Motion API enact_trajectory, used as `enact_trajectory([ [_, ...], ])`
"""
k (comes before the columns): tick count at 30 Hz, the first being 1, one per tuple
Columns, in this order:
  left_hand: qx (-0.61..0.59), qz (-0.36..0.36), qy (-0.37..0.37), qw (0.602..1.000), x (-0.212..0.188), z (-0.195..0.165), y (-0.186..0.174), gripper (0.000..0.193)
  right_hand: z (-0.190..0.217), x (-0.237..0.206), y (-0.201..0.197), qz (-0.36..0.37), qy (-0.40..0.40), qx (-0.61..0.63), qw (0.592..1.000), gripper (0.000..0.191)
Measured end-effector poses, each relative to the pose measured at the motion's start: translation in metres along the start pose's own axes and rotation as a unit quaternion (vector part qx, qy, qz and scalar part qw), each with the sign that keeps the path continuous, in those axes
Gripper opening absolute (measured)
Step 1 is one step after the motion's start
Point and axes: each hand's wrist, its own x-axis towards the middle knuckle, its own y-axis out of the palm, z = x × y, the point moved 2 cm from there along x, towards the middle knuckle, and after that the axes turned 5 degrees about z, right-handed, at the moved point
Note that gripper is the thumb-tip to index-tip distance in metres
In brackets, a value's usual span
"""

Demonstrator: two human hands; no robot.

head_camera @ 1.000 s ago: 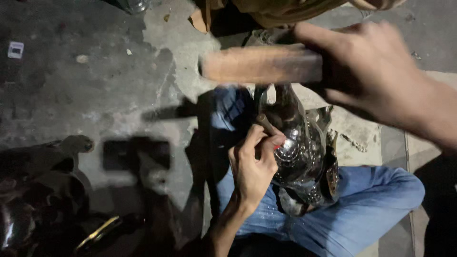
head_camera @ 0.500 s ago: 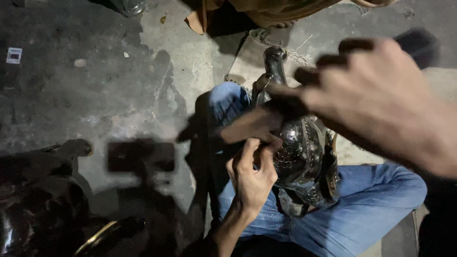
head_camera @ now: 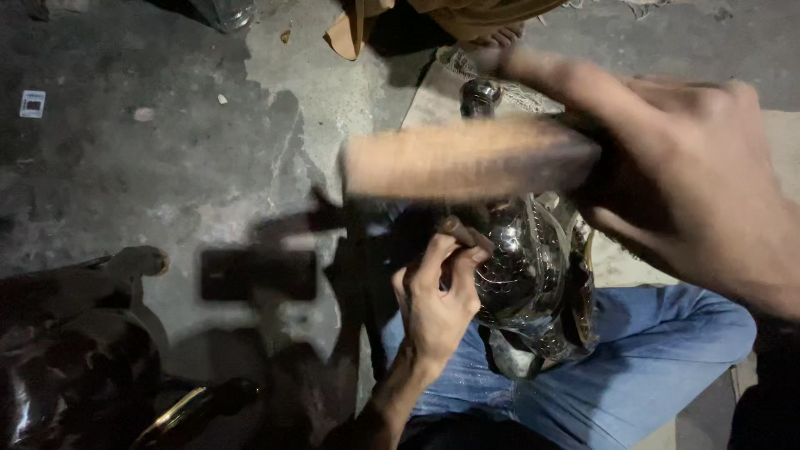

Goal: The person sits on the floor with a dark metal animal sculpture on their lap and hammers a punch against its textured surface using a wooden mallet, repositioning the punch repeatedly to work different spots on the figure's body.

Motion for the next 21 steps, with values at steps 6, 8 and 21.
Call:
enact_trajectory([
  [6,-0.028,0.118,0.002,0.993,0.025,-0.001,-0.003,0.006,0.003,0.004,-0.017,0.067,0.092,-0.157,0.981,0.076],
  [8,-0.021,0.136,0.021,0.990,0.032,-0.004,-0.005,0.007,-0.005,0.001,-0.013,0.319,0.196,-0.268,0.888,0.068],
  [21,-0.024,0.250,0.017,0.968,0.044,-0.038,0.002,0.013,-0.067,-0.102,0.014,0.151,0.193,-0.174,0.954,0.040],
])
